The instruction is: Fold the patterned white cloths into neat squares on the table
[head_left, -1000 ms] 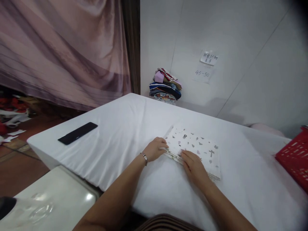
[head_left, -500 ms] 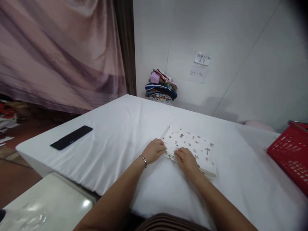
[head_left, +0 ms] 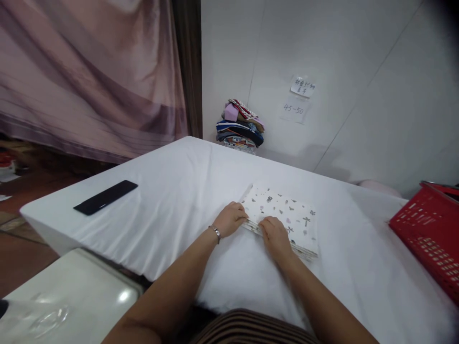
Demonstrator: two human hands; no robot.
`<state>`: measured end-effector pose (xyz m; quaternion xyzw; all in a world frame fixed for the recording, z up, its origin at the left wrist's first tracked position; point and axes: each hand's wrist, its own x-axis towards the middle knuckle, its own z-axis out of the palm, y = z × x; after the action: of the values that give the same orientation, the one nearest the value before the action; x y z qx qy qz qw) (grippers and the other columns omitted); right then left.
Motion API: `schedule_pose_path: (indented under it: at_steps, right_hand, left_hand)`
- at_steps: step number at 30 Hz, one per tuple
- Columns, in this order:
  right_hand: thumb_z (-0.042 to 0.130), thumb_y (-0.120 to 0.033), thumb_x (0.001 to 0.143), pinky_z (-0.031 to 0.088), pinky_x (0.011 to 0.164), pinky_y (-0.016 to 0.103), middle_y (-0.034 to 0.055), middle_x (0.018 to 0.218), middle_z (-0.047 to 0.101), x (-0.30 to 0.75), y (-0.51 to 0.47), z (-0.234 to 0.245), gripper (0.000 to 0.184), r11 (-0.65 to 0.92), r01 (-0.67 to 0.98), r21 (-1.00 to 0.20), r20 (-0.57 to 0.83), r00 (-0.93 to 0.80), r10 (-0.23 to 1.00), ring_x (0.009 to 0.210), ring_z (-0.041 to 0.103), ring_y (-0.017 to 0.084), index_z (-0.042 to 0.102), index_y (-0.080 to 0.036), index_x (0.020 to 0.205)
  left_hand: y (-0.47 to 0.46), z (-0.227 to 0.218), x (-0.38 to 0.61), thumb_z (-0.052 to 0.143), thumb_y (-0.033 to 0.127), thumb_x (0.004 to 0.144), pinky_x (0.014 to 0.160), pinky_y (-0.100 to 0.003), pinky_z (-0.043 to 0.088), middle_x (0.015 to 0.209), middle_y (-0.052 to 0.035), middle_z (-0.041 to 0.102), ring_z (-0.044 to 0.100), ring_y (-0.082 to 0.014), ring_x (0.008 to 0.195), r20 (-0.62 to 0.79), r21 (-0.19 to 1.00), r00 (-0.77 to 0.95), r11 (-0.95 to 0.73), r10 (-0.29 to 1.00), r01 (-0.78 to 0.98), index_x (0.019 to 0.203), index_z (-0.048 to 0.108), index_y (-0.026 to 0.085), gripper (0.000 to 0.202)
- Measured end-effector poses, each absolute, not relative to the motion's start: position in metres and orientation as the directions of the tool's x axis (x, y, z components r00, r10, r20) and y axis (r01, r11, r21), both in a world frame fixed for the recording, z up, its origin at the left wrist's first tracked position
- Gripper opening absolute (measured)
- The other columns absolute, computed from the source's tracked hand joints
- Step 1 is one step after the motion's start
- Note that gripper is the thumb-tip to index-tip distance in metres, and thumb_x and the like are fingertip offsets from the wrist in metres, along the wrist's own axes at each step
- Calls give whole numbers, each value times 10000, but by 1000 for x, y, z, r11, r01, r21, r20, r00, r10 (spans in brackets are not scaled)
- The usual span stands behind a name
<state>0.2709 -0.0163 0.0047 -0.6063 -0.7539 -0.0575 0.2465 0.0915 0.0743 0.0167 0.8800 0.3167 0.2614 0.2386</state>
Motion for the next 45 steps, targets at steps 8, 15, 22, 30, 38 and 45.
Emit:
schedule_pose_path:
  at_steps: [8, 15, 22, 30, 38, 45]
  right_hand:
    - [382, -223, 883, 382, 736, 314, 67, 862, 564, 271, -18, 2, 219, 303, 929, -215, 448, -182, 875, 831, 487, 188, 595, -183, 855]
    - [413, -249, 871, 392, 732, 323, 68, 873, 566, 273, -17, -2, 192, 345, 898, -273, 482, -182, 857, 830, 487, 191, 594, -189, 889]
    - [397, -222, 875, 389, 736, 318, 63, 856, 570, 271, -17, 0, 198, 311, 895, -319, 475, -133, 870, 829, 489, 190, 591, -185, 862]
    - [401, -211, 871, 381, 718, 293, 49, 813, 568, 270, -16, 1, 186, 285, 905, -316, 478, -107, 872, 806, 491, 176, 580, -193, 823]
    - [361, -228, 891, 377, 695, 293, 47, 788, 550, 269, -16, 0, 218, 291, 884, -367, 480, -88, 873, 777, 480, 172, 555, -197, 795]
    - [386, -217, 877, 371, 686, 272, 32, 775, 548, 268, -15, 1, 192, 249, 893, -374, 463, -53, 885, 771, 474, 160, 544, -199, 769]
  left_hand:
    - [76, 14, 88, 567, 224, 754, 798, -271, 397, 874, -14, 572, 472, -157, 896, 323, 569, 687, -714, 651, 409, 831, 666, 239, 126]
    - [79, 11, 89, 552, 230, 777, 787, -271, 398, 857, -12, 576, 474, -153, 881, 325, 533, 706, -739, 629, 413, 823, 669, 232, 126]
    - [79, 12, 89, 515, 242, 808, 761, -270, 395, 829, -12, 573, 474, -150, 853, 334, 495, 719, -763, 610, 416, 790, 660, 227, 147]
    - [76, 14, 91, 508, 226, 811, 767, -287, 378, 832, -17, 582, 483, -155, 841, 362, 462, 711, -779, 602, 424, 811, 643, 218, 134]
    - [65, 24, 96, 495, 107, 767, 792, -292, 372, 897, -17, 557, 463, -152, 890, 449, 440, 684, -808, 575, 391, 737, 602, 202, 146]
    - [63, 21, 99, 519, 121, 764, 803, -298, 373, 928, -18, 546, 453, -157, 928, 404, 381, 726, -825, 556, 418, 737, 645, 221, 164]
